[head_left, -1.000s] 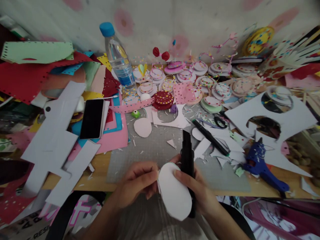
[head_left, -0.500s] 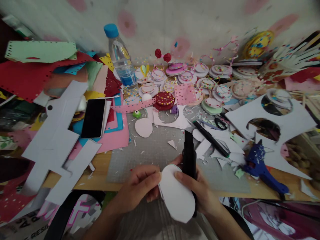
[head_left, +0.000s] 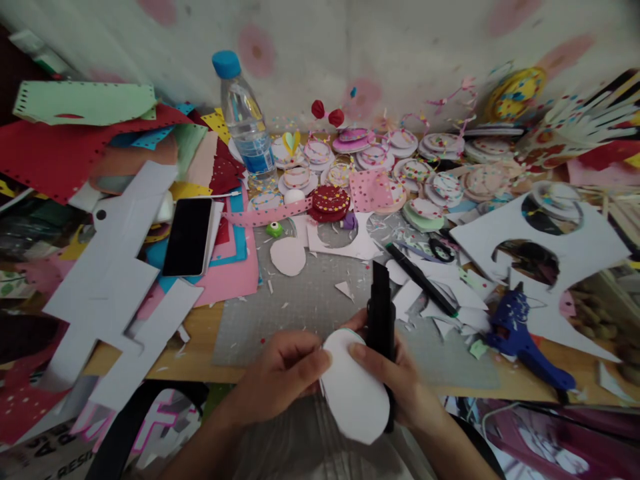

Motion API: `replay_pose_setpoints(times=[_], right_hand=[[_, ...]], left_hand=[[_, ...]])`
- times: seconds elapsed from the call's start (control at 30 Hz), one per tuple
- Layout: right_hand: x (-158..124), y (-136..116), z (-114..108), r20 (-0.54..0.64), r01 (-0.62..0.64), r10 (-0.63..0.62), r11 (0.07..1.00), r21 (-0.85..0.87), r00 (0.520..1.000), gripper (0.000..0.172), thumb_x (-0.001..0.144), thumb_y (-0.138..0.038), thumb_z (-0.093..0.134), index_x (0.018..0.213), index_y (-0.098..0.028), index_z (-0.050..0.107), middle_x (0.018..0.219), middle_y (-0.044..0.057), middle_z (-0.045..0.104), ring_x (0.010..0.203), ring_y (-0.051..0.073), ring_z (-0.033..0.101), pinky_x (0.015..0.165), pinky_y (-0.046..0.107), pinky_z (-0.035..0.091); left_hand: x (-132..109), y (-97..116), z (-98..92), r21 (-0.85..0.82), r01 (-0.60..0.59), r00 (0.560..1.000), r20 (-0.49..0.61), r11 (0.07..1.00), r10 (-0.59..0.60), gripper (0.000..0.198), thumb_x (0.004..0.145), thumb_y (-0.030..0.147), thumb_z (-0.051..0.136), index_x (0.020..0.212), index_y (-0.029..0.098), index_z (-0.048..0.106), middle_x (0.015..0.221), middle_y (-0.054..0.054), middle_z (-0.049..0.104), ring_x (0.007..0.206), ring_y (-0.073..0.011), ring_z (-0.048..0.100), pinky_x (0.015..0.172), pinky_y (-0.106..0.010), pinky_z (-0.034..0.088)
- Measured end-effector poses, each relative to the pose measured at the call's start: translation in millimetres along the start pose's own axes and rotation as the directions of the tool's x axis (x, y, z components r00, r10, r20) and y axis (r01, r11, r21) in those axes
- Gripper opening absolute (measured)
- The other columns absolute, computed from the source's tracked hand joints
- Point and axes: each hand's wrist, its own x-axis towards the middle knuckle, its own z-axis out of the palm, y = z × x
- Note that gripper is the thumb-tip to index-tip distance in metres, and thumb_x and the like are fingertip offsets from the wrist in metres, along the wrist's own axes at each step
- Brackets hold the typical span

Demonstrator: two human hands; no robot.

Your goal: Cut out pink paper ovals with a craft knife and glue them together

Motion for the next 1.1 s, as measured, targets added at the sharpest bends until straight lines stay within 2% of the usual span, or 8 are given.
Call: replay_pose_setpoints(times=[0.1,0.33,0.5,0.6,0.77,0.9,0.97,1.1], right_hand=[[0.1,0.7,-0.6,0.014,0.011,-0.011,1.000,-0.005,1.000,0.034,0.073,-0.042,0.079,0.093,-0.020,0.062,0.070,-0.002,0.059,0.050,0.008,0.049,0.042,0.016,0.039],[1.1,5.4,4.5,0.031,0.024,-0.026,0.998,0.064,0.999,0.033,0.073,-0.041,0.079,0.092,-0.020,0.062,0.070,-0.002,0.060,0.050,0.007,0.050,0.043,0.015,0.039],[1.6,6.1,6.3,0.000,0.022,-0.022,0.995,0.095,1.000,0.034,0.071,-0.040,0.080,0.092,-0.020,0.063,0.071,-0.001,0.062,0.052,0.009,0.053,0.044,0.016,0.042],[2.2,6.0,6.6,-0.014,0.018,-0.017,0.996,0.091,1.000,0.034,0.070,-0.041,0.081,0.090,-0.021,0.063,0.070,-0.001,0.063,0.052,0.010,0.055,0.044,0.017,0.043],[3.8,9.2,6.0,-0.028,0.041,-0.039,0.994,0.098,0.999,0.033,0.071,-0.040,0.080,0.092,-0.022,0.063,0.073,-0.001,0.065,0.054,0.011,0.057,0.045,0.017,0.044],[4.0,11.3,7.9,-0.052,0.033,-0.027,0.992,0.121,0.998,0.035,0.070,-0.041,0.081,0.093,-0.022,0.062,0.071,-0.001,0.065,0.053,0.012,0.057,0.046,0.020,0.046],[3.5,11.1,10.8,-0.067,0.025,-0.015,0.989,0.143,0.998,0.036,0.070,-0.042,0.081,0.093,-0.023,0.062,0.069,-0.001,0.064,0.052,0.013,0.057,0.046,0.021,0.046],[1.3,11.6,18.9,-0.127,0.045,-0.025,0.987,0.152,0.992,0.036,0.070,-0.043,0.081,0.093,-0.023,0.062,0.067,-0.002,0.062,0.051,0.013,0.056,0.045,0.022,0.045]], left_hand=[[-2.3,-0.6,0.6,-0.018,0.048,0.998,-0.026,0.999,-0.049,0.050,0.080,0.060,0.061,0.059,0.017,0.044,0.055,0.006,0.034,0.049,-0.0067,0.026,0.046,-0.020,0.021],[-0.5,-23.9,8.1,-0.216,-0.009,0.986,-0.165,0.976,-0.028,0.051,0.077,0.060,0.063,0.056,0.017,0.045,0.053,0.004,0.037,0.052,-0.0089,0.030,0.051,-0.024,0.024],[1.2,-22.9,18.0,-0.307,-0.028,0.973,-0.226,0.951,-0.044,0.056,0.072,0.062,0.067,0.054,0.019,0.036,0.052,0.006,0.030,0.049,-0.0076,0.025,0.047,-0.022,0.021],[2.8,-20.4,23.5,-0.340,-0.051,0.966,-0.256,0.939,-0.040,0.057,0.069,0.064,0.068,0.054,0.019,0.037,0.051,0.006,0.030,0.048,-0.0076,0.025,0.046,-0.021,0.022],[7.2,-22.2,28.4,-0.348,-0.098,0.948,-0.317,0.932,-0.018,0.053,0.067,0.064,0.069,0.055,0.019,0.043,0.052,0.004,0.035,0.050,-0.0101,0.033,0.047,-0.022,0.031],[11.6,-24.0,30.9,-0.279,-0.143,0.893,-0.450,0.949,0.002,0.049,0.067,0.066,0.067,0.058,0.020,0.052,0.052,0.004,0.036,0.049,-0.0107,0.032,0.046,-0.024,0.031],[13.5,-22.7,32.4,-0.265,-0.150,0.876,-0.482,0.953,0.005,0.048,0.066,0.066,0.067,0.060,0.020,0.055,0.050,0.005,0.033,0.048,-0.0104,0.029,0.045,-0.024,0.029],[14.8,-14.5,35.5,-0.216,-0.129,0.898,-0.440,0.968,0.021,0.050,0.069,0.068,0.061,0.058,0.020,0.051,0.054,0.002,0.038,0.053,-0.0130,0.035,0.049,-0.026,0.032]])
